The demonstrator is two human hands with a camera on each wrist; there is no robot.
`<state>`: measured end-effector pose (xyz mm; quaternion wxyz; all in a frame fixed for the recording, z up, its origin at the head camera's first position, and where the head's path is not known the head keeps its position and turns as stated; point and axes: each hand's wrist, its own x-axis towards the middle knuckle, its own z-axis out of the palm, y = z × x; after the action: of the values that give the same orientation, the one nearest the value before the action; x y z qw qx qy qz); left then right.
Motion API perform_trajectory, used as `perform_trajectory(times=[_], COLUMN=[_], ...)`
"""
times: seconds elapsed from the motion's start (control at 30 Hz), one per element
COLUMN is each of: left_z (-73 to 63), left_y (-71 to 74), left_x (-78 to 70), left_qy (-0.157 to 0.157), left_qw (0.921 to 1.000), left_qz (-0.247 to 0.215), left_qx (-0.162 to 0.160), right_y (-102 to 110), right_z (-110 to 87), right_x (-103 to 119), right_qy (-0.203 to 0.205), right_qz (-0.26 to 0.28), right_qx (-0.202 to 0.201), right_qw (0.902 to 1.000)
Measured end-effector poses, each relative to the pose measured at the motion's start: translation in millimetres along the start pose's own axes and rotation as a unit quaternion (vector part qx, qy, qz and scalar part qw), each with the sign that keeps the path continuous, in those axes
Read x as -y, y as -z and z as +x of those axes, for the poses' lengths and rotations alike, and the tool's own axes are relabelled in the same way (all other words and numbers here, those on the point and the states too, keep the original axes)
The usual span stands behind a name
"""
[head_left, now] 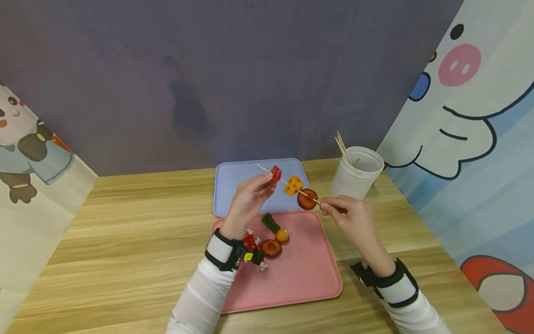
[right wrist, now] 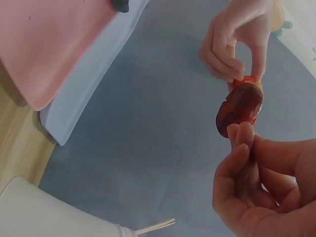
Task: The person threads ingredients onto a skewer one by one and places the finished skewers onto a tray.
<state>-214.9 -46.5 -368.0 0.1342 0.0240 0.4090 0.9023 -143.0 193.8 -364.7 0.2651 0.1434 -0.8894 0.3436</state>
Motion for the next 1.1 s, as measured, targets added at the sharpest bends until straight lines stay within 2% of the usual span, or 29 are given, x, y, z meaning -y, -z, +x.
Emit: perform_trajectory(times=[0.3, 0.7, 0.9, 1.1], left_z=[-1.0, -0.9, -0.6, -0.5], left_y=[-5.8, -7.4, -6.9, -5.8], left_x=[13.9, 13.8, 14.3, 15.8], left_qy=[0.02, 0.018, 0.022, 0.023], left_qw=[0.9992, 0.9991, 0.9989, 0.9981], left_qz=[0.031, 0.02, 0.027, 0.037], left_qx=[-0.019, -0.032, -0.032, -0.044], right_y=[-2.0, -1.6, -1.9, -2.5], right_z=[-0.7, 0.0, -0.4, -1.9], right_x=[-3.1, -1.7, -2.2, -0.5], right_qy=[-0.005, -0.005, -0.003, -0.008], right_qz=[-0.002, -0.011, -0.015, -0.022], right_qx=[0.002, 0.001, -0.003, 0.002], right_qw=[1.0, 0.9999, 0.9999, 0.9997])
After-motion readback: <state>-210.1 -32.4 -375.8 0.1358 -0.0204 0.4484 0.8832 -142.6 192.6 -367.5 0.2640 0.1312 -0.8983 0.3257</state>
